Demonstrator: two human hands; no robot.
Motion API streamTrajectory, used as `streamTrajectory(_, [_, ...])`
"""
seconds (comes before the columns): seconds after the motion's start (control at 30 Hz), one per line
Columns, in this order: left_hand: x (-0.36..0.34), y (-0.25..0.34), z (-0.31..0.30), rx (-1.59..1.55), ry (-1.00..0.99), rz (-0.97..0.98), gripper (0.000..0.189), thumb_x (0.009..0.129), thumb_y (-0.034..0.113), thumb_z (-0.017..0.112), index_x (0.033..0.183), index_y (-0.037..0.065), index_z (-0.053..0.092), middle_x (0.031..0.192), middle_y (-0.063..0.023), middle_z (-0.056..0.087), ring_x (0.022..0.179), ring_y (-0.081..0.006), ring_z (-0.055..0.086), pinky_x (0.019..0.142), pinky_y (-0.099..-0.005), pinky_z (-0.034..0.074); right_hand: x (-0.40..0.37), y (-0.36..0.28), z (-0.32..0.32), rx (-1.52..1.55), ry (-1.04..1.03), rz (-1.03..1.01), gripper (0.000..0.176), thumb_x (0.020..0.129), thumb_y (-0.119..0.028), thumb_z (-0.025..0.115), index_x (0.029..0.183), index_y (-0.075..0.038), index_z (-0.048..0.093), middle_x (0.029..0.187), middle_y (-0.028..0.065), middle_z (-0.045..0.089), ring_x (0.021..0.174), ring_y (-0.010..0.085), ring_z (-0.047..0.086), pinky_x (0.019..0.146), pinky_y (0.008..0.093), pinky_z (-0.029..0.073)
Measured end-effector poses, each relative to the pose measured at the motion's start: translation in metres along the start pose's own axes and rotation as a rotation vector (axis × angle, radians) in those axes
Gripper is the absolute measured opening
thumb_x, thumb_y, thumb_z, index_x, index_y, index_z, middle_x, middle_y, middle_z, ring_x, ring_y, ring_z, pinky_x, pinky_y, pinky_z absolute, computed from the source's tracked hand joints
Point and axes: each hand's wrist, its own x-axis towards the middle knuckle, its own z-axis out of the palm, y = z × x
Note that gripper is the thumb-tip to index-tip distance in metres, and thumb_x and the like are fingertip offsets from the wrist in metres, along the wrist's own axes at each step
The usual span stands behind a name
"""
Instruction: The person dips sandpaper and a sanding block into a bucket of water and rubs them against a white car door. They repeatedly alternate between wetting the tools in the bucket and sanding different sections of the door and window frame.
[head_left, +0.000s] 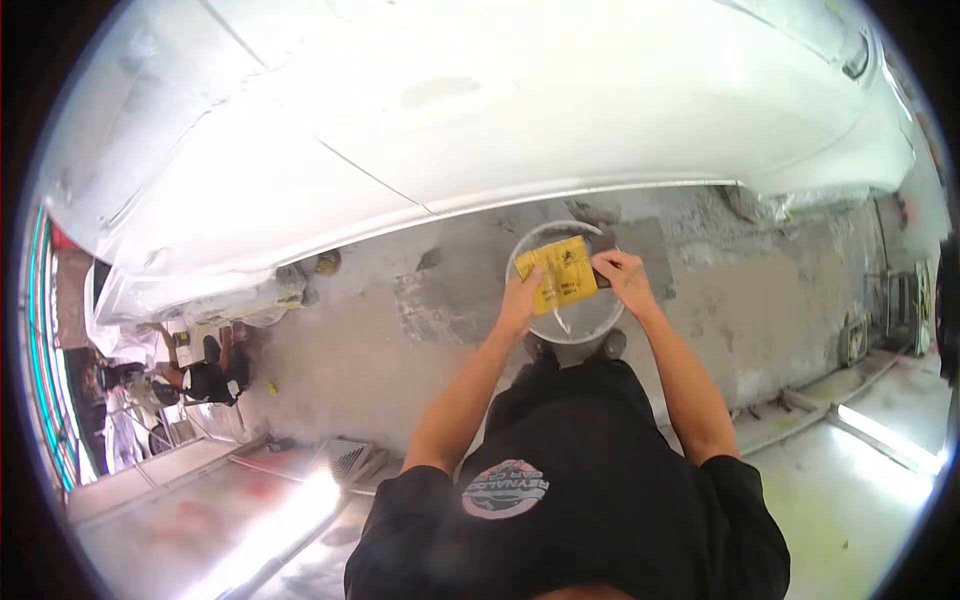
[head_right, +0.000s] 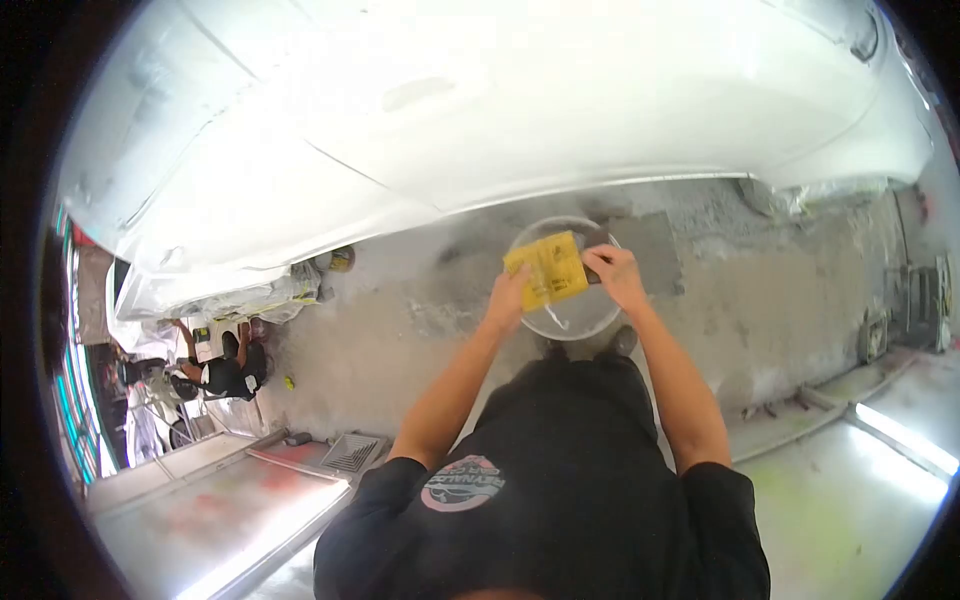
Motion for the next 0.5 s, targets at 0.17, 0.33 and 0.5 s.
streamTrajectory(0.17, [-0.009,0.017,-0.008,0.042,0.018,0.147,0.034,0.109,0.024,0.053,0.130,-0.002,0.061,0.117,-0.0076,0.069,0.101,-0.0161,0.068,0.087,-0.0334,0.056,-0.011,-0.028,-0.001,-0.106,0.304,-0.259,0.049,0.091,-0.007,0.064,0.139,-0.004,0.057,0.119,0.0172,0.072,0.104,0.0322,0.070,0.093,0.0371,0.052])
streamTrajectory(0.33, [-0.034,0.045,0.021,-0.006,-0.032,0.183,0.041,0.110,0.026,0.051,0.139,-0.002,0.054,0.125,-0.0103,0.066,0.110,-0.0192,0.066,0.094,-0.0353,0.054,-0.031,-0.103,0.016,-0.145,0.144,-0.133,0.062,0.089,-0.009,0.067,0.148,-0.007,0.048,0.127,0.0175,0.069,0.111,0.0356,0.068,0.094,0.0414,0.054])
streamTrajectory(0.5, [-0.050,0.065,0.047,-0.124,-0.066,0.163,0.042,0.111,0.027,0.046,0.143,0.000,0.049,0.130,-0.0089,0.063,0.116,-0.0204,0.063,0.099,-0.0355,0.051,-0.029,-0.105,0.049,-0.528,0.158,-0.495,0.058,0.089,-0.011,0.069,0.145,-0.009,0.052,0.133,0.0189,0.063,0.115,0.0421,0.062,0.096,0.0463,0.053])
